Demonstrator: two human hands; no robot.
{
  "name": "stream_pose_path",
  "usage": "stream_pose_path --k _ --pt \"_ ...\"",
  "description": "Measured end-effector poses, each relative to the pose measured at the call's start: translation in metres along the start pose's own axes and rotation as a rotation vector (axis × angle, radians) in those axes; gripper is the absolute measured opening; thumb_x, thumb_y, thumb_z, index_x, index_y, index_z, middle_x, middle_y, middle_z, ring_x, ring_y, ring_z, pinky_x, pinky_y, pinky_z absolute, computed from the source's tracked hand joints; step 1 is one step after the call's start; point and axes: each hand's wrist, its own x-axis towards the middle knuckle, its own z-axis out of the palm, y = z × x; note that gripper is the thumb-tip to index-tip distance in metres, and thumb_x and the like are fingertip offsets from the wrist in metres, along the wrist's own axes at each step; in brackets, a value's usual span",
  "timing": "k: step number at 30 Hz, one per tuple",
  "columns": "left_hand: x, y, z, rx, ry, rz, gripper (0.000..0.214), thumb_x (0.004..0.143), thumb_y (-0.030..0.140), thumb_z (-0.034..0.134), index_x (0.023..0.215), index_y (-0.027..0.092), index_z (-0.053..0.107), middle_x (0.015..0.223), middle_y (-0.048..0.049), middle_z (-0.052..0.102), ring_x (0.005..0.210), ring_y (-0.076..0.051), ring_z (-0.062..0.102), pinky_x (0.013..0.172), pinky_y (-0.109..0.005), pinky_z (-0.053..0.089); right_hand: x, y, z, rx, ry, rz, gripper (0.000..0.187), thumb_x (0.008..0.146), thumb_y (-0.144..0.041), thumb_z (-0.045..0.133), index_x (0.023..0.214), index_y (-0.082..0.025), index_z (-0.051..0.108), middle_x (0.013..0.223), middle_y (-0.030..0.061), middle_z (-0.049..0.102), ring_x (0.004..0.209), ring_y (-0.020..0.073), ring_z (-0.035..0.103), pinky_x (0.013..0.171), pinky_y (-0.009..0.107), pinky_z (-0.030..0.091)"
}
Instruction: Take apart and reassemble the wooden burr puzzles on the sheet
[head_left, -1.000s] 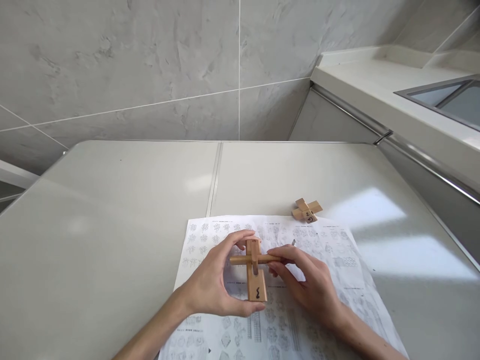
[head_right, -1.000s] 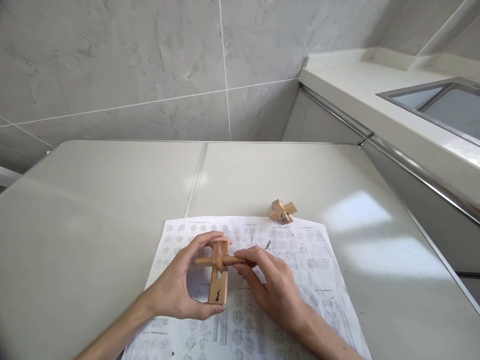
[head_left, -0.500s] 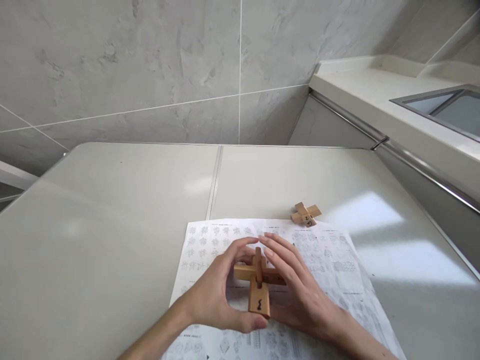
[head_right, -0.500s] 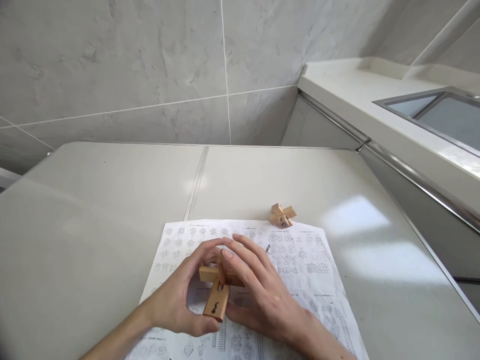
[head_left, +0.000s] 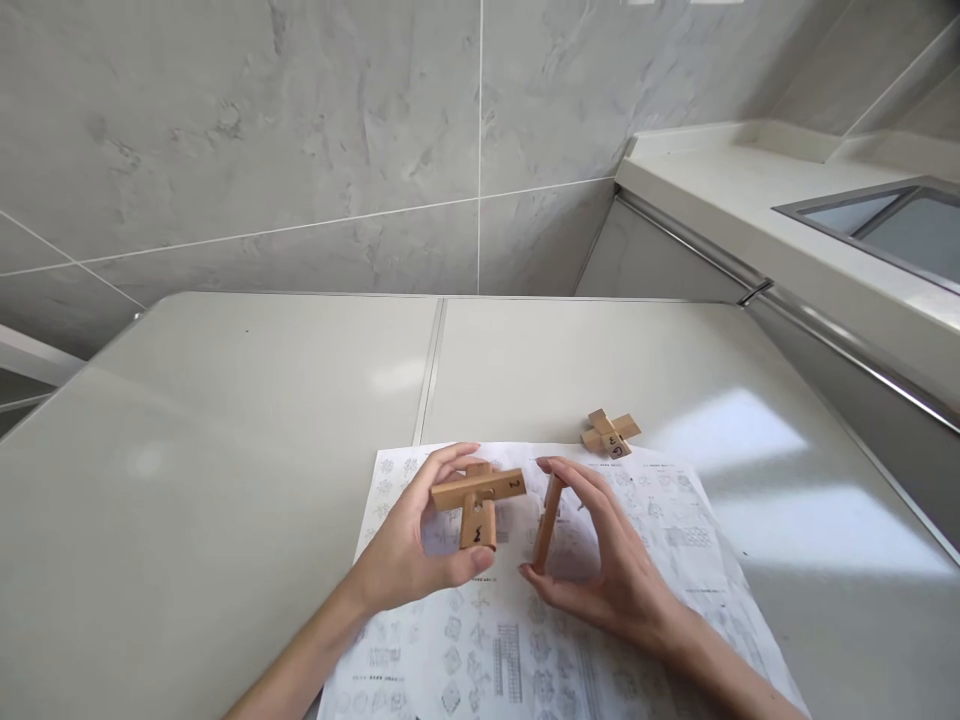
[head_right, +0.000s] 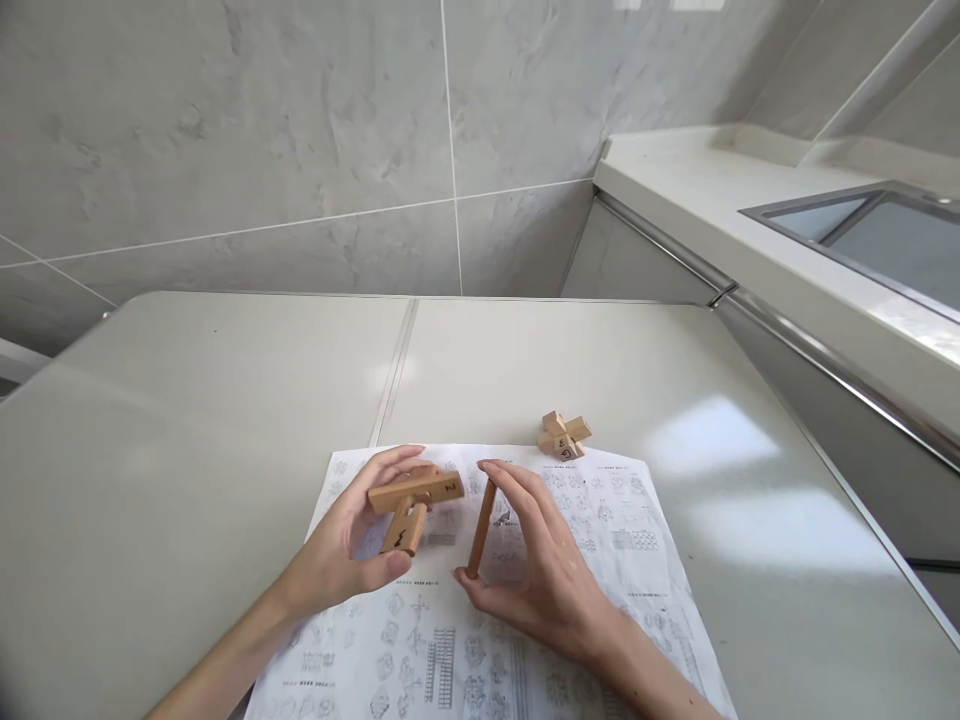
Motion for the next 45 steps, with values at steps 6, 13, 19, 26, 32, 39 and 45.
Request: stream_pose_path --k 6,13,19,26,32,39,45 --pt "-0.002 -0.004 0.011 0.170 0.124 0.065 0.097 0.074 0.043 0.094 0.154 0.034 0.040 0.155 -0.0122 0.054 0.145 -0.039 0.052 0.123 -0.060 0.041 0.003 0.003 0.008 -0.098 -0.087 -0.009 0.096 0.089 -0.032 0.081 0.169 -0.025 0.027 0.148 0.0184 0.059 0.138 0.0406 0.054 0.107 0.062 0.059" --pt "-0.002 -0.003 0.017 0.247 0.125 0.042 0.094 0.077 0.047 0.092 0.154 0.033 0.041 0.155 -0.0109 0.053 0.144 -0.038 0.051 0.121 -0.058 0.045 -0.001 0.009 0.014 -0.169 -0.106 -0.036 0.088 0.095 -0.040 0.079 0.168 -0.023 0.033 0.149 0.0198 0.058 0.139 0.0417 0.051 0.108 0.063 0.058" --pt "-0.002 -0.004 0.019 0.264 0.132 0.040 0.093 0.078 0.049 0.092 0.154 0.033 0.041 0.155 -0.0100 0.053 0.144 -0.036 0.052 0.122 -0.056 0.045 -0.001 0.012 0.013 -0.156 -0.118 -0.039 0.076 0.098 -0.044 0.076 0.163 -0.025 0.039 0.155 0.0187 0.056 0.145 0.0419 0.047 0.113 0.066 0.053" --pt "-0.003 -0.003 0.018 0.275 0.075 0.032 0.096 0.077 0.052 0.092 0.155 0.034 0.039 0.156 -0.0126 0.052 0.144 -0.039 0.052 0.121 -0.061 0.044 0.005 0.005 0.001 0.089 -0.012 0.067 0.034 0.108 -0.032 0.061 0.142 -0.029 0.057 0.139 0.0133 0.066 0.134 0.0330 0.059 0.106 0.054 0.058" --pt "-0.008 -0.008 0.018 0.291 -0.086 0.045 0.118 0.067 0.056 0.098 0.162 0.036 0.031 0.158 -0.0160 0.052 0.149 -0.044 0.048 0.123 -0.068 0.039 0.008 -0.005 -0.004 0.323 -0.017 0.183 0.012 0.110 -0.032 0.058 0.115 -0.026 0.067 0.105 0.0066 0.076 0.094 0.0240 0.074 0.081 0.037 0.061" --pt "-0.010 -0.011 0.024 0.254 -0.114 0.002 0.129 0.058 0.056 0.103 0.163 0.036 0.032 0.159 -0.0164 0.052 0.148 -0.045 0.049 0.121 -0.065 0.043 0.007 -0.008 -0.001 0.213 0.003 0.125 0.016 0.110 -0.027 0.055 0.095 -0.025 0.062 0.081 0.0019 0.072 0.070 0.0188 0.066 0.066 0.031 0.053" --pt "-0.014 -0.007 0.031 0.301 -0.131 0.031 0.126 0.052 0.055 0.105 0.158 0.039 0.040 0.159 -0.0134 0.053 0.145 -0.046 0.052 0.119 -0.065 0.044 0.006 -0.005 0.003 0.006 0.129 0.023 0.013 0.109 -0.020 0.054 0.097 -0.025 0.058 0.078 -0.0001 0.065 0.064 0.0166 0.059 0.058 0.028 0.047"
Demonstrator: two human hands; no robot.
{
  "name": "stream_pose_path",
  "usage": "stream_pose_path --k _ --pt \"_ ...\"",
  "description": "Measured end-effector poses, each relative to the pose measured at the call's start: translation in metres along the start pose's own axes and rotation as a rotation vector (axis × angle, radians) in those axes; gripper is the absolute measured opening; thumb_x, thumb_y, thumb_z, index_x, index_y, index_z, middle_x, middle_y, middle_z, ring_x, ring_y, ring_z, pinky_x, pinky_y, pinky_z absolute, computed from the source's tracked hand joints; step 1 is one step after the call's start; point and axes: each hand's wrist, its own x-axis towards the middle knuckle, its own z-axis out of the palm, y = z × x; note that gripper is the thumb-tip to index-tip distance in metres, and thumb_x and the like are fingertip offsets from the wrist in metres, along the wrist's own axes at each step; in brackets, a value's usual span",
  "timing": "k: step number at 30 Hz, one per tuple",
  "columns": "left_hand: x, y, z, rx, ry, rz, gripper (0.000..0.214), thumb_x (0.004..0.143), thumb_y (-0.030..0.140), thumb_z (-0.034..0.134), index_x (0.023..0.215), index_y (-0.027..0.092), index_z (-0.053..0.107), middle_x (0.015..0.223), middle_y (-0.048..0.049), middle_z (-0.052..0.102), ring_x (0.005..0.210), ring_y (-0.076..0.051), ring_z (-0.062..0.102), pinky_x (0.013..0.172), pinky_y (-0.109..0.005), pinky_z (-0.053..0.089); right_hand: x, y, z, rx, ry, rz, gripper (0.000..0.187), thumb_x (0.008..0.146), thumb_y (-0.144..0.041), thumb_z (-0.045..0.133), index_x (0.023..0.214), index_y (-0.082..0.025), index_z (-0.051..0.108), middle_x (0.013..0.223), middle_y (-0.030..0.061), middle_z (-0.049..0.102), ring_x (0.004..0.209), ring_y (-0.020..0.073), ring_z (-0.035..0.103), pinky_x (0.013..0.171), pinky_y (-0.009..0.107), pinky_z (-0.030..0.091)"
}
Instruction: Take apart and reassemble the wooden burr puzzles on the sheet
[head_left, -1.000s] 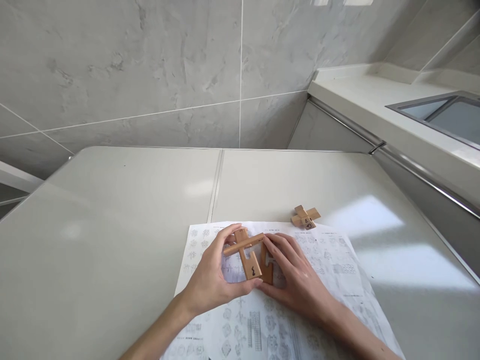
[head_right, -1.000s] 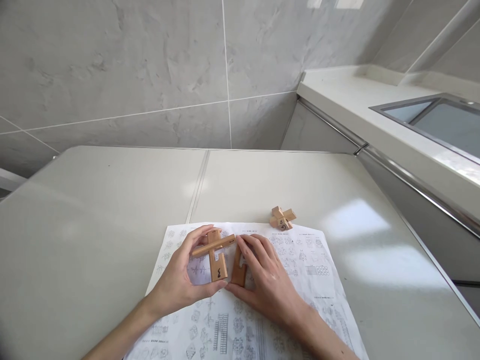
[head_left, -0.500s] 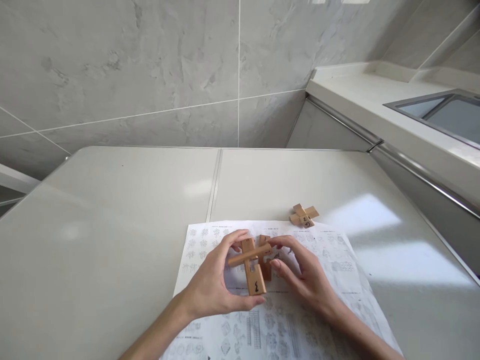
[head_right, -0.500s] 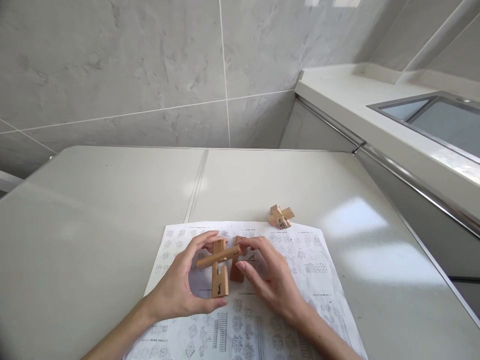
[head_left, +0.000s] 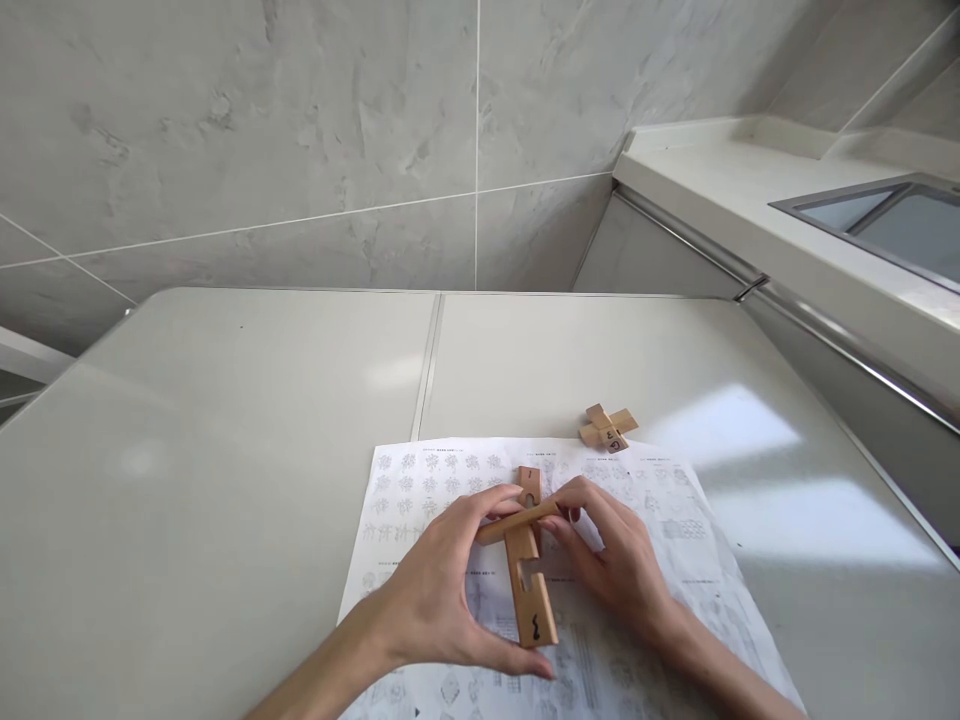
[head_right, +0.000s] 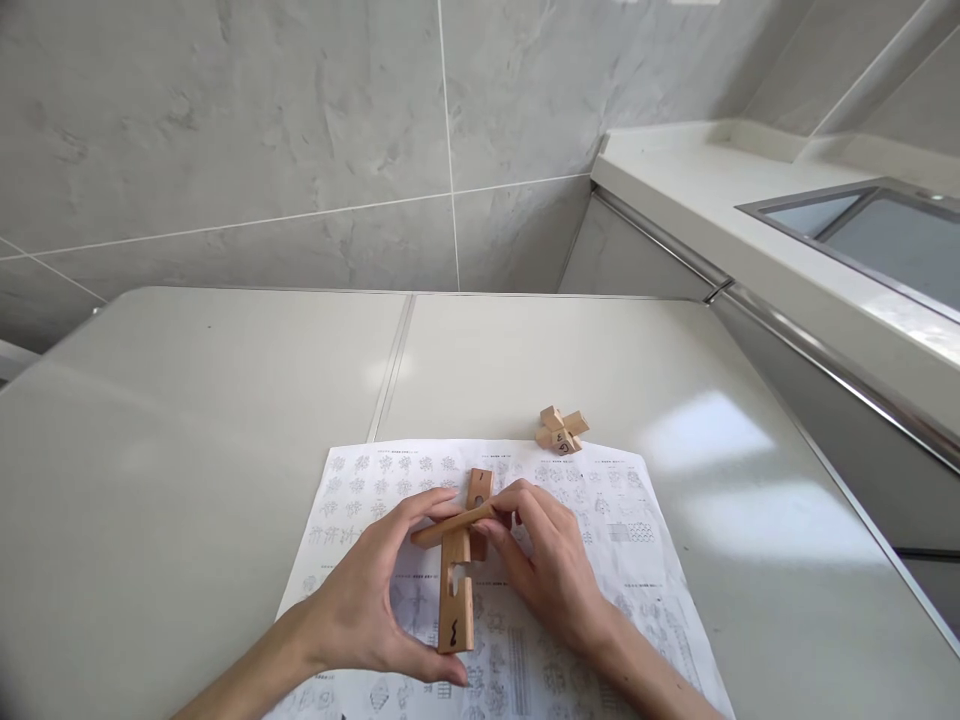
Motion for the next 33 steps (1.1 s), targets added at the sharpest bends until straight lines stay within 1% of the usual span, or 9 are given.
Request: stream_pose_path --k 7,8,10,11,13,17,22,28,33 --pt "0.000 -0.002 -0.004 -0.083 0.017 0.052 0.134 0.045 0.065 0.104 0.160 0.038 0.040 0.153 -0.0132 0.059 0.140 -0.045 0.056 0.119 -0.062 0.044 -0.002 -0.001 0.000 0.057 -0.007 0.015 0.012 0.109 -0.020 0.054 0.099 -0.026 0.058 0.080 -0.0001 0.067 0.069 0.0176 0.063 0.063 0.029 0.050" --pt "0.000 -0.001 -0.006 -0.096 0.013 0.051 0.123 0.052 0.070 0.100 0.158 0.038 0.044 0.151 -0.0120 0.061 0.139 -0.043 0.057 0.119 -0.060 0.044 -0.003 -0.001 0.000 0.099 -0.019 0.031 0.013 0.110 -0.021 0.054 0.099 -0.026 0.058 0.081 0.0001 0.068 0.069 0.0176 0.064 0.063 0.029 0.051" --pt "0.002 0.003 -0.010 -0.097 0.024 0.044 0.082 0.081 0.073 0.082 0.150 0.038 0.055 0.145 -0.0085 0.066 0.134 -0.037 0.061 0.117 -0.055 0.047 -0.004 0.000 0.000 0.177 -0.026 0.075 0.013 0.111 -0.023 0.054 0.099 -0.026 0.058 0.082 -0.0003 0.069 0.069 0.0170 0.066 0.063 0.028 0.053" --pt "0.003 0.005 -0.012 -0.086 0.034 0.040 0.059 0.095 0.068 0.069 0.146 0.037 0.060 0.141 -0.0068 0.068 0.131 -0.033 0.064 0.115 -0.051 0.048 -0.004 0.001 0.000 0.207 -0.020 0.101 0.012 0.111 -0.024 0.054 0.100 -0.026 0.059 0.081 -0.0008 0.069 0.068 0.0165 0.066 0.062 0.027 0.053" --pt "0.005 0.009 -0.014 -0.064 0.057 0.036 0.038 0.110 0.055 0.051 0.140 0.036 0.066 0.133 -0.0045 0.072 0.122 -0.027 0.068 0.108 -0.044 0.052 -0.004 0.001 -0.001 0.254 -0.003 0.143 0.012 0.111 -0.026 0.054 0.100 -0.025 0.060 0.078 -0.0016 0.068 0.066 0.0160 0.066 0.061 0.027 0.053" --pt "0.006 0.014 -0.014 -0.039 0.076 0.019 0.034 0.112 0.049 0.049 0.135 0.033 0.069 0.120 -0.0026 0.076 0.106 -0.023 0.071 0.099 -0.039 0.056 -0.004 0.001 0.000 0.316 -0.003 0.174 0.015 0.112 -0.029 0.053 0.100 -0.025 0.060 0.076 -0.0015 0.068 0.064 0.0162 0.067 0.060 0.027 0.054" --pt "0.007 0.009 -0.010 0.014 0.126 0.023 0.036 0.114 0.048 0.044 0.128 0.028 0.071 0.112 -0.0038 0.078 0.099 -0.023 0.072 0.092 -0.038 0.057 -0.006 0.002 0.003 0.317 -0.059 0.207 0.016 0.112 -0.032 0.054 0.100 -0.024 0.061 0.080 0.0015 0.072 0.070 0.0186 0.070 0.062 0.029 0.056" --pt "0.010 0.000 -0.005 0.043 0.150 0.009 0.033 0.115 0.044 0.042 0.118 0.025 0.069 0.103 -0.0020 0.076 0.090 -0.019 0.069 0.081 -0.033 0.053 -0.009 0.005 0.005 0.317 -0.105 0.328 0.018 0.111 -0.037 0.054 0.100 -0.024 0.061 0.081 0.0019 0.072 0.071 0.0191 0.071 0.061 0.028 0.054" --pt "0.011 0.000 -0.008 0.012 0.130 0.003 0.033 0.115 0.045 0.043 0.113 0.023 0.068 0.098 -0.0015 0.073 0.082 -0.017 0.064 0.074 -0.031 0.048 -0.008 0.003 0.006 0.339 -0.116 0.309 0.015 0.110 -0.034 0.055 0.100 -0.025 0.060 0.079 0.0009 0.071 0.068 0.0181 0.069 0.061 0.028 0.054"
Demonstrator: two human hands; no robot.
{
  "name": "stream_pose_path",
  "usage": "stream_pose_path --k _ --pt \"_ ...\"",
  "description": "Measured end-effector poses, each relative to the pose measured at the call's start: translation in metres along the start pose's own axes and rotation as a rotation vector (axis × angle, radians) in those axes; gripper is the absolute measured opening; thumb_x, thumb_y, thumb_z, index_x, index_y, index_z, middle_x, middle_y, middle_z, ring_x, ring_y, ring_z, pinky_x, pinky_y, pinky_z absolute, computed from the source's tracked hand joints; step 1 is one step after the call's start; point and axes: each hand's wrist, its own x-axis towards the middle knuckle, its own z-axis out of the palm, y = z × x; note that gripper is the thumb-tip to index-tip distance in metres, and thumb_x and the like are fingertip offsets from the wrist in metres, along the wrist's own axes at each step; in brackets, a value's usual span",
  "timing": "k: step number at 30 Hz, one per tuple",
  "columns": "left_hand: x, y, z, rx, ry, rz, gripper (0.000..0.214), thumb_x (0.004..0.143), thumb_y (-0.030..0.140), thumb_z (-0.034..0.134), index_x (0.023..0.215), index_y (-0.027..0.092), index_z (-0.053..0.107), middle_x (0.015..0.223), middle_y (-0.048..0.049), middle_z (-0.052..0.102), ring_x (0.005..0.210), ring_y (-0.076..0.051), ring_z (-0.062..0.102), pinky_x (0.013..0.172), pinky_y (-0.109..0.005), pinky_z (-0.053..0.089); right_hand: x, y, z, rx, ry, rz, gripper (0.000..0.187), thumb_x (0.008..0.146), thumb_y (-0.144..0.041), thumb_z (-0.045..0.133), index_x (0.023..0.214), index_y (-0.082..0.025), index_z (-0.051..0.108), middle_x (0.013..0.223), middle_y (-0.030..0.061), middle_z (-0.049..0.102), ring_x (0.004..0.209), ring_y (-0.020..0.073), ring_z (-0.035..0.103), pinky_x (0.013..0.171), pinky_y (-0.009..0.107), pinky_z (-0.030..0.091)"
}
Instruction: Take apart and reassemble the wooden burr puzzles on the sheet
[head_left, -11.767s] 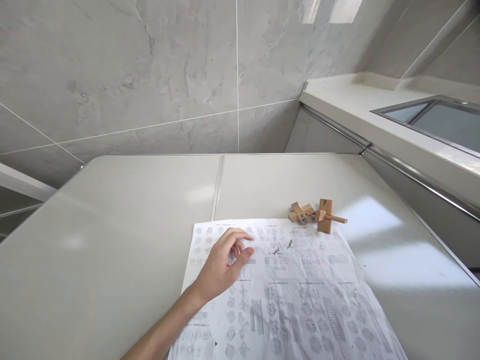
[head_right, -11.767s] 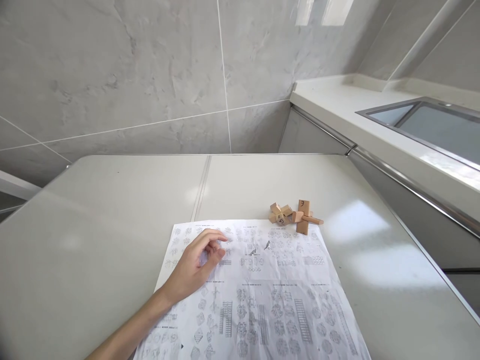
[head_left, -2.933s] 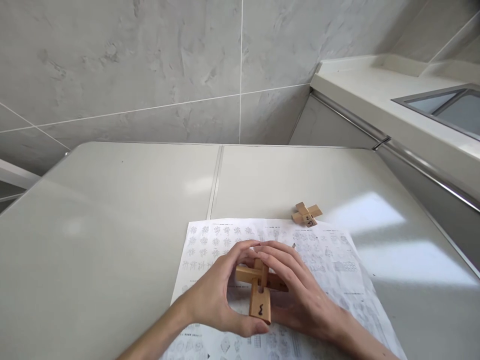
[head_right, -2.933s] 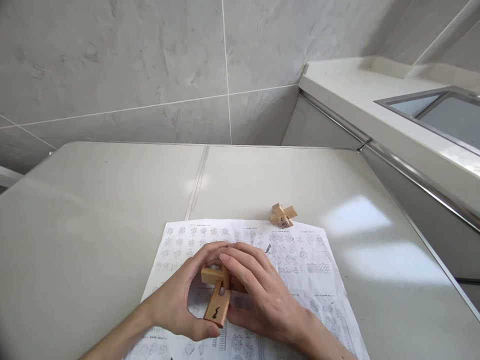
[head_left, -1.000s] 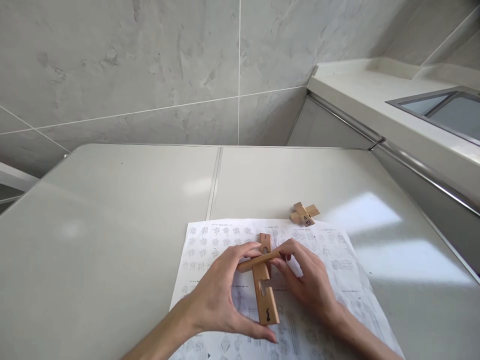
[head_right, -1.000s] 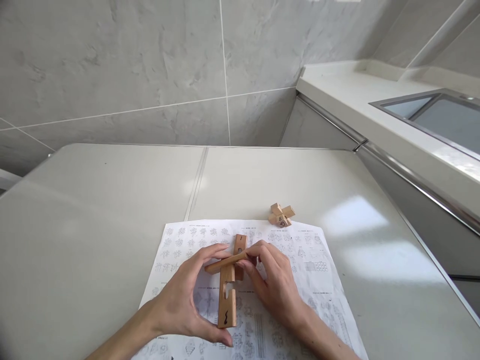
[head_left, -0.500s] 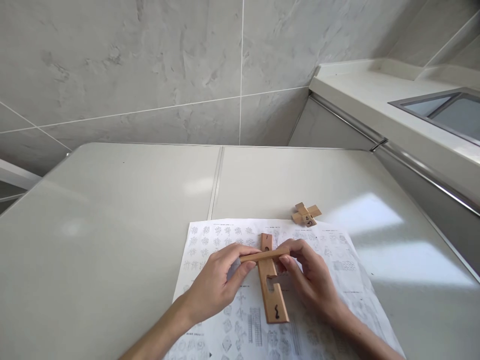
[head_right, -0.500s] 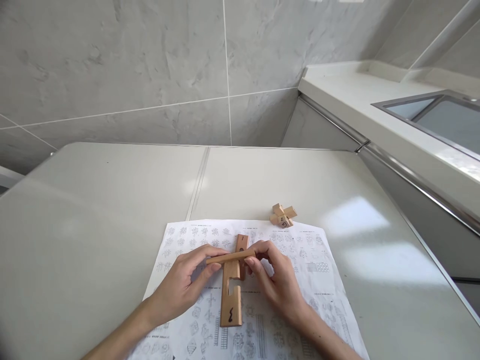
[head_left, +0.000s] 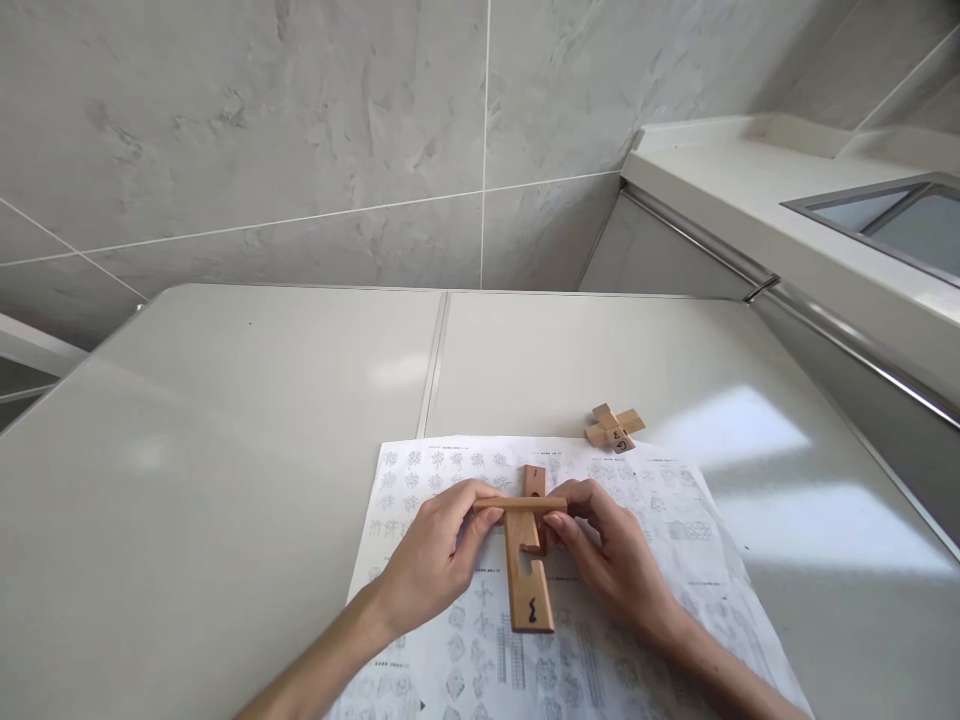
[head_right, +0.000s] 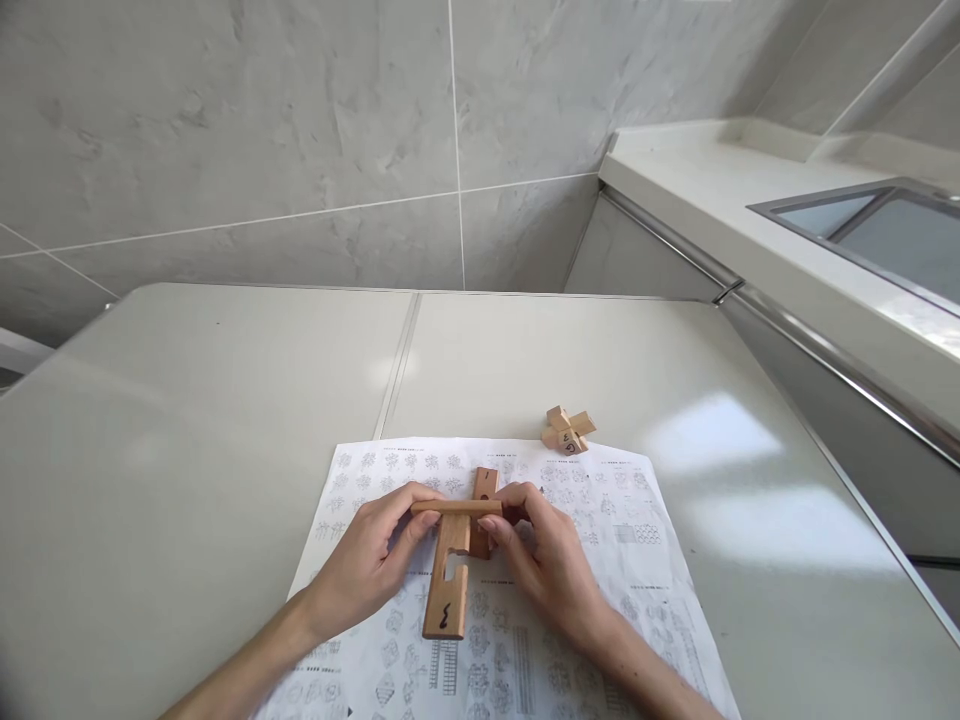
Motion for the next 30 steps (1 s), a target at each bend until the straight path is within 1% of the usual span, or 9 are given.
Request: stream_pose_path --k 3,5,7,10,13,16,18,24,30 --pt "0.000 0.001 -0.001 -0.040 -0.017 -0.013 0.035 0.114 0.047 0.043 0.109 0.022 0.068 0.093 -0.0013 0.071 0.078 -0.017 0.062 0.068 -0.030 0.044 0.000 -0.001 0.000 0.006 -0.014 -0.020 0.012 0.111 -0.031 0.055 0.101 -0.025 0.061 0.082 0.0010 0.071 0.070 0.0178 0.070 0.063 0.028 0.055" --pt "0.000 0.002 0.001 -0.087 -0.007 -0.015 0.035 0.114 0.049 0.045 0.109 0.023 0.068 0.096 -0.0024 0.071 0.084 -0.018 0.064 0.070 -0.030 0.045 0.000 -0.001 -0.001 -0.016 0.009 -0.044 0.010 0.110 -0.029 0.056 0.102 -0.025 0.061 0.083 0.0013 0.072 0.071 0.0179 0.070 0.063 0.028 0.056" --pt "0.000 0.003 0.004 -0.148 0.038 -0.037 0.032 0.112 0.052 0.048 0.116 0.024 0.064 0.101 -0.0036 0.072 0.093 -0.020 0.068 0.075 -0.031 0.047 0.000 -0.001 -0.001 -0.069 0.074 -0.095 0.008 0.109 -0.025 0.057 0.102 -0.025 0.061 0.083 0.0009 0.071 0.071 0.0176 0.070 0.063 0.028 0.055" --pt "-0.002 0.003 0.009 -0.312 0.077 -0.117 0.042 0.108 0.059 0.055 0.133 0.026 0.048 0.097 -0.0026 0.072 0.086 -0.020 0.070 0.073 -0.032 0.050 -0.001 -0.002 0.000 -0.151 0.168 -0.209 0.009 0.107 -0.019 0.058 0.101 -0.026 0.058 0.086 0.0011 0.072 0.074 0.0176 0.071 0.065 0.028 0.056" --pt "-0.003 0.004 0.011 -0.453 0.034 -0.182 0.062 0.104 0.064 0.060 0.145 0.028 0.031 0.092 -0.0010 0.072 0.073 -0.018 0.069 0.069 -0.032 0.051 -0.003 -0.002 0.002 -0.239 0.183 -0.296 0.011 0.107 -0.015 0.057 0.103 -0.026 0.055 0.093 0.0033 0.074 0.078 0.0183 0.074 0.065 0.027 0.057" --pt "-0.004 0.007 0.011 -0.470 -0.038 -0.215 0.078 0.102 0.059 0.066 0.154 0.030 0.016 0.094 -0.0036 0.077 0.079 -0.020 0.073 0.073 -0.034 0.052 -0.005 0.000 0.003 -0.325 0.154 -0.362 0.011 0.108 -0.015 0.055 0.108 -0.025 0.056 0.096 0.0046 0.075 0.075 0.0178 0.074 0.062 0.027 0.056" --pt "-0.005 0.009 0.010 -0.473 -0.087 -0.218 0.082 0.104 0.056 0.065 0.158 0.030 0.009 0.097 -0.0061 0.079 0.086 -0.023 0.075 0.075 -0.035 0.053 -0.005 0.002 0.002 -0.372 0.136 -0.390 0.010 0.108 -0.015 0.055 0.110 -0.025 0.056 0.098 0.0052 0.075 0.072 0.0174 0.074 0.062 0.028 0.057" --pt "-0.005 0.011 0.004 -0.436 -0.137 -0.189 0.082 0.107 0.050 0.061 0.161 0.029 0.004 0.094 -0.0048 0.078 0.085 -0.021 0.072 0.078 -0.036 0.050 0.000 0.004 -0.003 -0.398 0.147 -0.385 0.007 0.108 -0.018 0.057 0.108 -0.025 0.055 0.093 0.0048 0.076 0.073 0.0187 0.075 0.061 0.028 0.057" --pt "-0.005 0.011 0.008 -0.457 -0.107 -0.174 0.078 0.107 0.049 0.062 0.160 0.028 0.009 0.090 -0.0035 0.077 0.077 -0.019 0.070 0.071 -0.033 0.050 0.000 -0.003 -0.001 -0.412 0.158 -0.387 0.011 0.107 -0.014 0.056 0.105 -0.025 0.054 0.089 0.0034 0.075 0.067 0.0171 0.072 0.058 0.027 0.054"
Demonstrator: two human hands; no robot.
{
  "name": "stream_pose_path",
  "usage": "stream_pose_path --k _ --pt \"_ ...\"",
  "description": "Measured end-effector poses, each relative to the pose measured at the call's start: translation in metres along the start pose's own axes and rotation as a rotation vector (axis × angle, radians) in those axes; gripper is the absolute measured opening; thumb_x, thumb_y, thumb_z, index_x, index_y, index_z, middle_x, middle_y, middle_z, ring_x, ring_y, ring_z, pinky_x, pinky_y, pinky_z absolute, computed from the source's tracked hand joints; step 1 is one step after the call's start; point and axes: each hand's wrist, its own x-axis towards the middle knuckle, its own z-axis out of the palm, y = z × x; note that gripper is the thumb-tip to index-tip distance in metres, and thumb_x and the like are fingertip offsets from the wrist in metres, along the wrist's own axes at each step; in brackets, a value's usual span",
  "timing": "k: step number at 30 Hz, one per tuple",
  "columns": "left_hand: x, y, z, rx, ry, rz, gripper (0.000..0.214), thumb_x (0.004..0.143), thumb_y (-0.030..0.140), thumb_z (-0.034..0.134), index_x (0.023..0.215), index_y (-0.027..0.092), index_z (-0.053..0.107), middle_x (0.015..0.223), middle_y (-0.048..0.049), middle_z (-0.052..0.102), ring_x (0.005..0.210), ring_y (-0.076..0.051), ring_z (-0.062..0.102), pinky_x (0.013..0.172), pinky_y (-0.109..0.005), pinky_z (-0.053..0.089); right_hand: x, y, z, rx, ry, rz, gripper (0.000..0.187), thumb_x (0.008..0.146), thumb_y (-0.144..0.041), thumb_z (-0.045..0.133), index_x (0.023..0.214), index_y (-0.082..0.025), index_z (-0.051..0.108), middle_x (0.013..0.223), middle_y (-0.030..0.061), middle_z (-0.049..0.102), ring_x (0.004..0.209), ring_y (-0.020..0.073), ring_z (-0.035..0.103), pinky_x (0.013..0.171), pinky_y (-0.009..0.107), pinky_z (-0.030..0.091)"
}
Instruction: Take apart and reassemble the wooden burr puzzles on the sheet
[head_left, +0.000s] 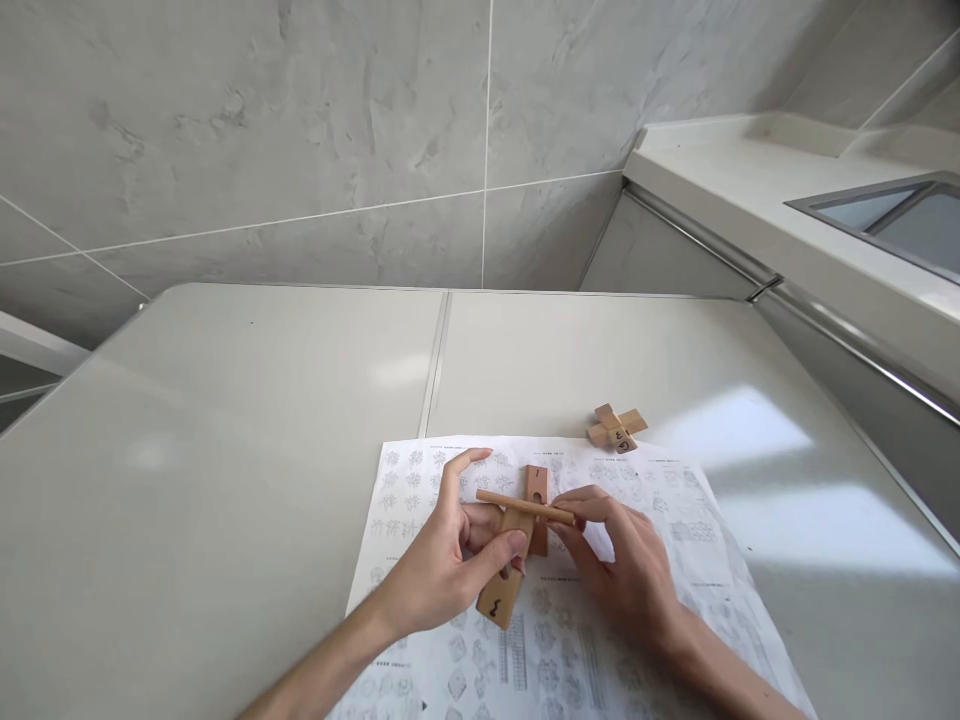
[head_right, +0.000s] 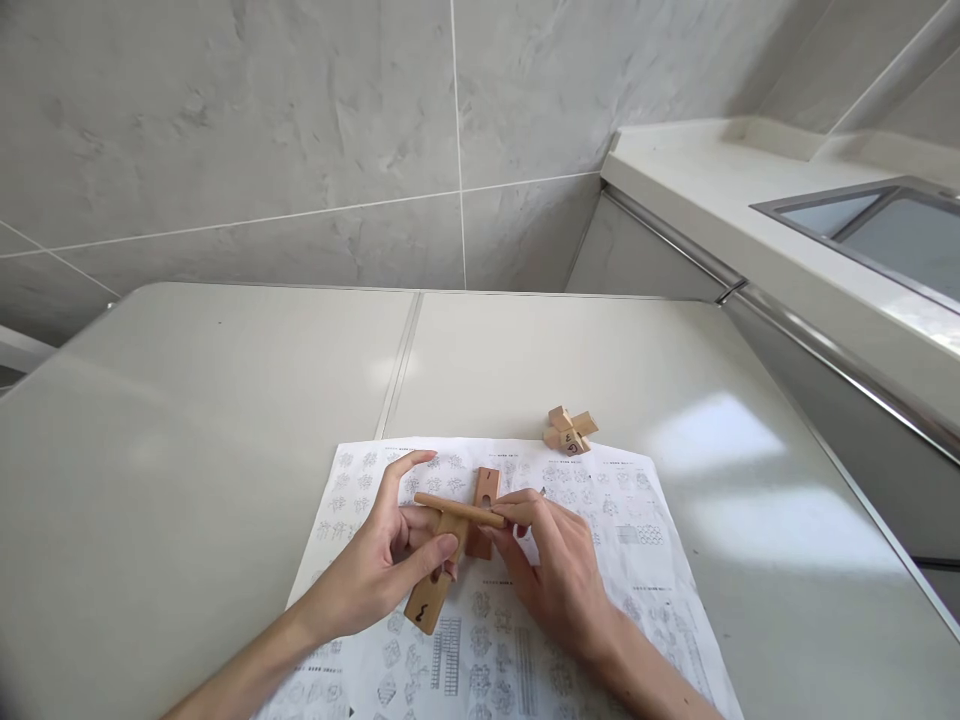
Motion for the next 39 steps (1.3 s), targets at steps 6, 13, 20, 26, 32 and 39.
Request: stream_pose_path --k 6,13,20,26,32,39 --pt "-0.005 -0.010 0.021 -0.004 -0.050 0.048 0.084 0.106 0.042 0.064 0.163 0.029 0.004 0.092 -0.0039 0.078 0.082 -0.022 0.074 0.075 -0.037 0.056 0.001 0.002 0.001 0.036 0.071 0.183 0.014 0.105 -0.020 0.061 0.095 -0.026 0.054 0.082 0.0004 0.073 0.064 0.0168 0.069 0.056 0.026 0.051" --pt "-0.001 -0.012 0.006 0.249 0.241 0.132 0.060 0.111 0.046 0.052 0.157 0.028 0.018 0.081 0.0032 0.069 0.067 -0.017 0.062 0.069 -0.032 0.050 0.012 0.009 -0.013 0.244 0.082 0.546 0.030 0.111 -0.047 0.052 0.094 -0.024 0.060 0.073 -0.0008 0.061 0.062 0.0177 0.059 0.055 0.028 0.048" --pt "0.007 -0.018 -0.002 0.536 0.341 0.181 0.047 0.112 0.039 0.047 0.153 0.028 0.029 0.066 0.0100 0.046 0.058 -0.016 0.050 0.063 -0.030 0.044 0.014 0.018 -0.015 0.133 -0.010 0.584 0.048 0.113 -0.057 0.040 0.076 -0.026 0.044 0.065 -0.0036 0.042 0.055 0.0160 0.039 0.051 0.029 0.034" --pt "0.010 -0.024 -0.004 0.751 0.399 0.255 0.038 0.109 0.034 0.052 0.146 0.028 0.042 0.086 0.0010 0.063 0.088 -0.025 0.062 0.092 -0.045 0.050 0.011 0.023 -0.012 -0.035 -0.174 0.477 0.049 0.114 -0.052 0.038 0.073 -0.027 0.031 0.058 -0.0049 0.038 0.051 0.0158 0.033 0.050 0.031 0.028" --pt "0.012 -0.025 -0.006 0.862 0.431 0.317 0.030 0.107 0.027 0.053 0.137 0.026 0.050 0.106 -0.0059 0.064 0.100 -0.028 0.062 0.092 -0.049 0.052 0.009 0.022 -0.008 -0.170 -0.182 0.389 0.037 0.114 -0.044 0.040 0.083 -0.026 0.052 0.065 -0.0019 0.061 0.051 0.0179 0.052 0.051 0.030 0.035" --pt "0.009 -0.021 -0.006 0.850 0.236 0.365 0.044 0.104 0.046 0.066 0.143 0.031 0.051 0.155 -0.0124 0.048 0.145 -0.038 0.046 0.111 -0.056 0.052 0.010 0.017 -0.007 -0.083 -0.167 0.428 0.021 0.111 -0.041 0.048 0.103 -0.026 0.060 0.080 0.0010 0.075 0.058 0.0192 0.065 0.055 0.030 0.046"
